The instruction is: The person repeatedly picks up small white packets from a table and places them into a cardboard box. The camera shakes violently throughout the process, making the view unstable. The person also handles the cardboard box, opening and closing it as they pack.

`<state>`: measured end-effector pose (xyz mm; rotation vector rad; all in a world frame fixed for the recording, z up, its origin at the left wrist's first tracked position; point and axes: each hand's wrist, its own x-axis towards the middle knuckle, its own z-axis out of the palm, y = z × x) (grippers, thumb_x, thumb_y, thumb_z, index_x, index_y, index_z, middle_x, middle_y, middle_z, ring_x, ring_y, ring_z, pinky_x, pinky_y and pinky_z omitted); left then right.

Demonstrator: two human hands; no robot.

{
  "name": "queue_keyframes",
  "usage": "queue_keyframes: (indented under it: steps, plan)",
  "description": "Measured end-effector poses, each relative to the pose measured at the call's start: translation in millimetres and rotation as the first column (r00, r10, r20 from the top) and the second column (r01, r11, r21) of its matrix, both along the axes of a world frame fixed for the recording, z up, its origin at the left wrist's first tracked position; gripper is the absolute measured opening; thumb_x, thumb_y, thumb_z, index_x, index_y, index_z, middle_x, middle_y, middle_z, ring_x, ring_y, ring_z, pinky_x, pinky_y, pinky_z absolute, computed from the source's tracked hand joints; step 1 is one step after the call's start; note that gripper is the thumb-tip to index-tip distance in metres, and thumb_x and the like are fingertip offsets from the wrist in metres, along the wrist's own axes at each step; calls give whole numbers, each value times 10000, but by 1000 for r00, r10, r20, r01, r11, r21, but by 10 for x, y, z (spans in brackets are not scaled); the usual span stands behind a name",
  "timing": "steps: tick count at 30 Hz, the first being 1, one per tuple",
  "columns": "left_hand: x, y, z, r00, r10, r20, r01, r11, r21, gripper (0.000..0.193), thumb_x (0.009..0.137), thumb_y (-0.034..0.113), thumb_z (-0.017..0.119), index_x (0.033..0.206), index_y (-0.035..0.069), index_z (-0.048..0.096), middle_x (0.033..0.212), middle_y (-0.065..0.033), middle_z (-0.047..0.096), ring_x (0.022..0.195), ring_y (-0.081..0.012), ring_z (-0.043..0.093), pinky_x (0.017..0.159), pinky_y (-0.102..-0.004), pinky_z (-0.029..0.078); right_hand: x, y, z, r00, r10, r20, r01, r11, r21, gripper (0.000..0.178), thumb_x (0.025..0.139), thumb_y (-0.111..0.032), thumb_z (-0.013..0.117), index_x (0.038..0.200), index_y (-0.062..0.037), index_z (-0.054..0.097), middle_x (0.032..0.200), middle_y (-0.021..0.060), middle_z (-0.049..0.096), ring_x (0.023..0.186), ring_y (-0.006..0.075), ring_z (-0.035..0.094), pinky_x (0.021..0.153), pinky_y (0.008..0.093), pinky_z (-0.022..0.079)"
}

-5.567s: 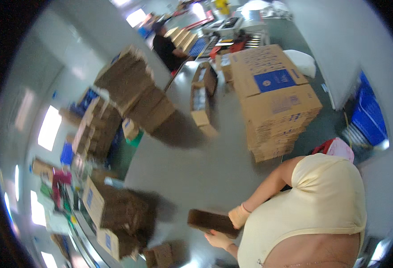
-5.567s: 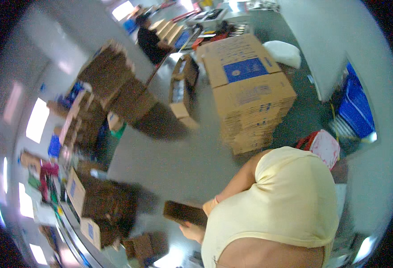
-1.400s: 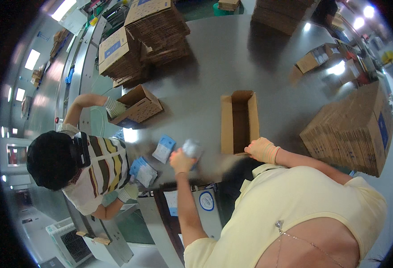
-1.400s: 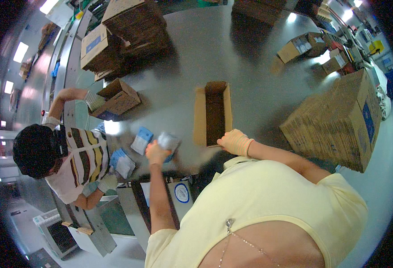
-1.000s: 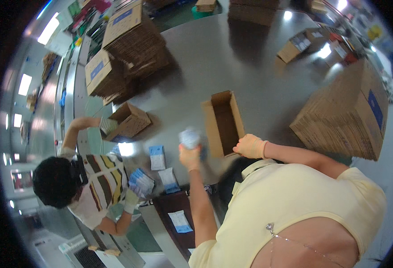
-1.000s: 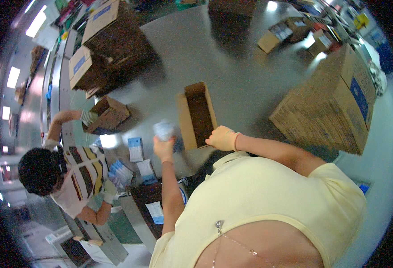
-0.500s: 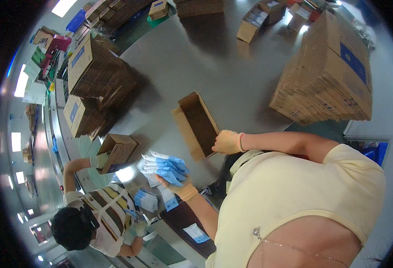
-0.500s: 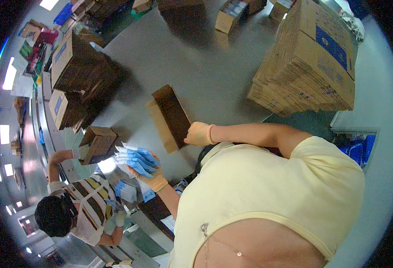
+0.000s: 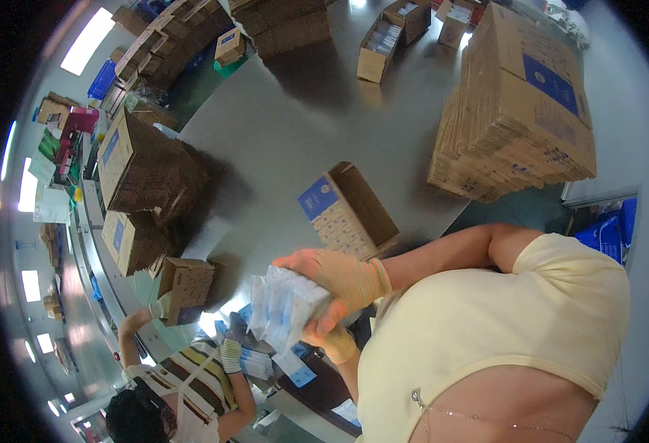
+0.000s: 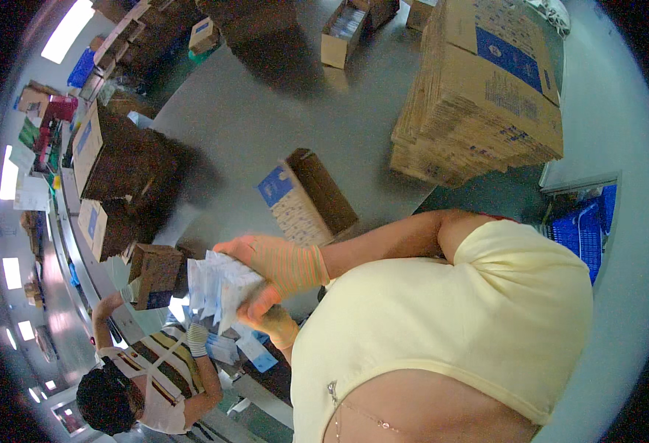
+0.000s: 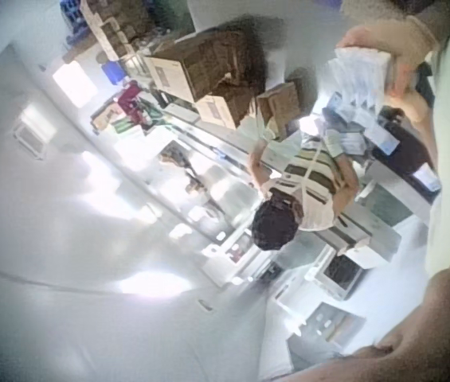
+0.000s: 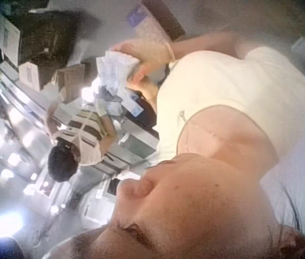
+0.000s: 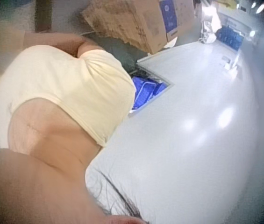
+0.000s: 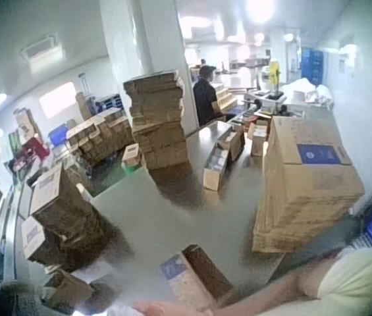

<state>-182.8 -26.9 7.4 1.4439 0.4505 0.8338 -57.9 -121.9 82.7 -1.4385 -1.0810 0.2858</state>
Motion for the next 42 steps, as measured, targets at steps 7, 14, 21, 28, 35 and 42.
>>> queue_keyframes:
  steps: [7, 14, 21, 28, 35, 42]
  plan:
    - [20, -179, 30, 1000, 13, -24, -12, 998, 59, 444, 789, 228, 696, 1137, -1, 539, 1096, -122, 605, 952, -258, 606, 846, -384, 491, -50, -152, 45, 967, -34, -251, 60, 994, 95, 693, 633, -552, 749, 1046, -29, 555, 985, 194, 621, 935, 366, 613, 737, 391, 486]
    - [175, -127, -35, 999, 23, 35, -27, 994, 110, 449, 778, 214, 704, 1135, -1, 536, 1094, -121, 605, 953, -261, 604, 848, -383, 486, -25, -141, -258, 962, -126, -242, 114, 991, -64, 801, 695, -664, 671, 1119, -7, 501, 1016, 205, 605, 963, 383, 602, 769, 402, 482]
    - [417, -115, 44, 996, 11, 86, -30, 975, 220, 455, 767, 201, 712, 1133, -2, 533, 1091, -120, 605, 954, -263, 602, 850, -381, 480, 12, -177, -491, 958, -1, -288, 69, 972, 225, 673, 816, -523, 647, 1181, 16, 479, 1102, 167, 581, 1071, 277, 561, 912, 368, 438]
    - [661, -497, 532, 975, -171, -141, 185, 979, 90, 564, 765, 162, 717, 1233, -3, 449, 1148, -113, 555, 1056, -244, 539, 934, -379, 415, 196, -475, -1000, 851, 59, -522, -25, 997, 72, 774, 778, -589, 657, 1287, -46, 446, 1202, 72, 545, 1133, 206, 518, 979, 340, 407]
    - [511, -296, 453, 899, -370, -234, 317, 919, -234, 475, 863, 219, 640, 1212, -59, 480, 1091, -94, 571, 968, -157, 536, 874, -285, 425, 123, -581, -948, 405, 239, -883, 68, 955, 290, 920, 667, -728, 653, 1302, -92, 457, 1205, 27, 547, 1134, 161, 518, 980, 327, 430]
    - [403, -211, 286, 961, -277, -19, 233, 844, -482, 489, 802, 327, 747, 1093, -10, 545, 1011, -90, 626, 893, -166, 598, 847, -312, 483, 106, -503, -842, 343, 265, -901, 69, 950, 306, 884, 699, -689, 664, 1315, -92, 449, 1238, 53, 551, 1164, 183, 524, 997, 352, 437]
